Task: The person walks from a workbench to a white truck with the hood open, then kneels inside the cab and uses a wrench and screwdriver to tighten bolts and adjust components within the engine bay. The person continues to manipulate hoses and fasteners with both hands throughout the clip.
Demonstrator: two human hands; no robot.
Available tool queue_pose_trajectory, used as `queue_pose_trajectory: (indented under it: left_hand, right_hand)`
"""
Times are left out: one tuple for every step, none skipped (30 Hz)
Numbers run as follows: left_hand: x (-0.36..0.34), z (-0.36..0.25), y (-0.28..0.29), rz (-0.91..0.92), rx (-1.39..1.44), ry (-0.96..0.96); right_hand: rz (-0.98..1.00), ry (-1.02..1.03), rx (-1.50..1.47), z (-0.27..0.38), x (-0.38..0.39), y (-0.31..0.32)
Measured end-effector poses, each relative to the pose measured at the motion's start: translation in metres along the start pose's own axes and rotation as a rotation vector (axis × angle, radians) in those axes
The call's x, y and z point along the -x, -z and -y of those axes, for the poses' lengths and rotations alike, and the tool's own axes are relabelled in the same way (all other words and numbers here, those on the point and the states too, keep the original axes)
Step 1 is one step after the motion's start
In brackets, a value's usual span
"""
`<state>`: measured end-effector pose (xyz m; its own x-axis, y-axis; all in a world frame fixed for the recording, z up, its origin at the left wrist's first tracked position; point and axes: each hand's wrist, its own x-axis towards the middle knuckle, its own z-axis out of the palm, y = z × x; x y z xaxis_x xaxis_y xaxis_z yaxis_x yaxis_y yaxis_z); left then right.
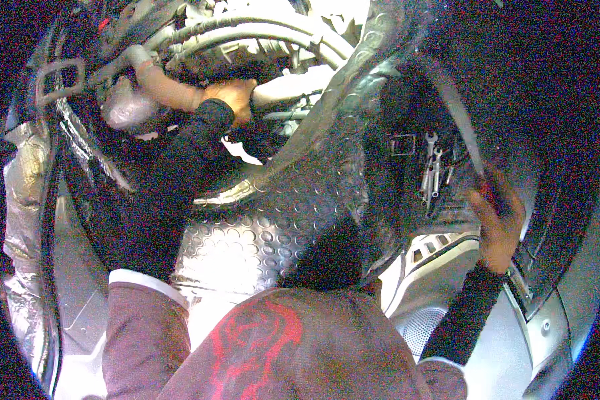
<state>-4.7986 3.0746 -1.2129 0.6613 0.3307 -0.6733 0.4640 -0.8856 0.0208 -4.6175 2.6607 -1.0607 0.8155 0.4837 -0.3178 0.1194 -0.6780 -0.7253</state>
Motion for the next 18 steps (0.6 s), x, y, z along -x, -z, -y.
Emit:
queue_pose_trajectory:
  left_hand:
    - [0.003,0.000,-0.007,-0.079,0.026,-0.066]
    - [0.010,-0.007,-0.010,-0.148,0.006,-0.094]
    - [0.017,-0.013,-0.010,-0.219,-0.020,-0.116]
    - [0.013,-0.010,-0.017,-0.220,-0.017,-0.118]
    - [0.005,-0.005,-0.022,-0.224,-0.019,-0.114]
    - [0.000,-0.010,-0.011,-0.096,-0.022,-0.062]
    - [-0.007,-0.005,-0.010,-0.055,-0.006,-0.081]
    - [-0.015,0.005,-0.012,-0.016,0.010,-0.092]
    - [-0.020,0.010,-0.012,0.022,0.029,-0.112]
    - [-0.022,0.015,-0.015,0.020,0.053,-0.140]
    - [-0.025,0.015,-0.013,0.055,0.032,-0.148]
    - [-0.030,0.011,-0.009,0.088,0.013,-0.164]
    - [-0.035,0.007,-0.005,0.121,-0.005,-0.178]
    - [-0.037,0.000,-0.001,0.151,-0.110,-0.165]
    - [-0.039,-0.003,0.003,0.191,-0.129,-0.167]
    - [-0.041,-0.006,0.008,0.231,-0.148,-0.169]
    - [-0.038,-0.006,0.009,0.271,-0.158,-0.164]
    - [-0.045,-0.001,0.001,0.259,-0.190,-0.144]
  right_hand:
    - [-0.113,-0.064,-0.147,-0.045,0.014,0.007]
    - [-0.227,-0.132,-0.290,-0.084,0.026,0.009]
    - [-0.250,-0.143,-0.185,-0.123,0.035,0.010]
    - [-0.268,-0.147,-0.079,-0.158,0.041,0.009]
    - [-0.284,-0.145,0.021,-0.184,0.042,0.003]
    - [-0.289,-0.142,0.015,-0.198,0.041,-0.007]
    - [-0.297,-0.140,0.010,-0.213,0.038,-0.015]
    - [-0.300,-0.132,0.000,-0.223,0.032,-0.027]
    - [-0.320,-0.115,0.013,-0.228,0.026,-0.036]
    - [-0.339,-0.097,0.026,-0.232,0.019,-0.045]
    - [-0.361,-0.078,0.038,-0.238,0.013,-0.055]
    - [-0.389,-0.037,0.022,-0.249,0.011,-0.059]
    - [-0.417,-0.011,0.047,-0.259,0.007,-0.059]
    - [-0.436,0.012,0.067,-0.263,0.001,-0.064]
    - [-0.456,0.036,0.087,-0.267,-0.005,-0.068]
    - [-0.437,-0.022,0.034,-0.271,-0.011,-0.071]
    - [-0.399,-0.140,0.020,-0.269,-0.016,-0.073]
    - [-0.360,-0.258,0.008,-0.268,-0.020,-0.073]
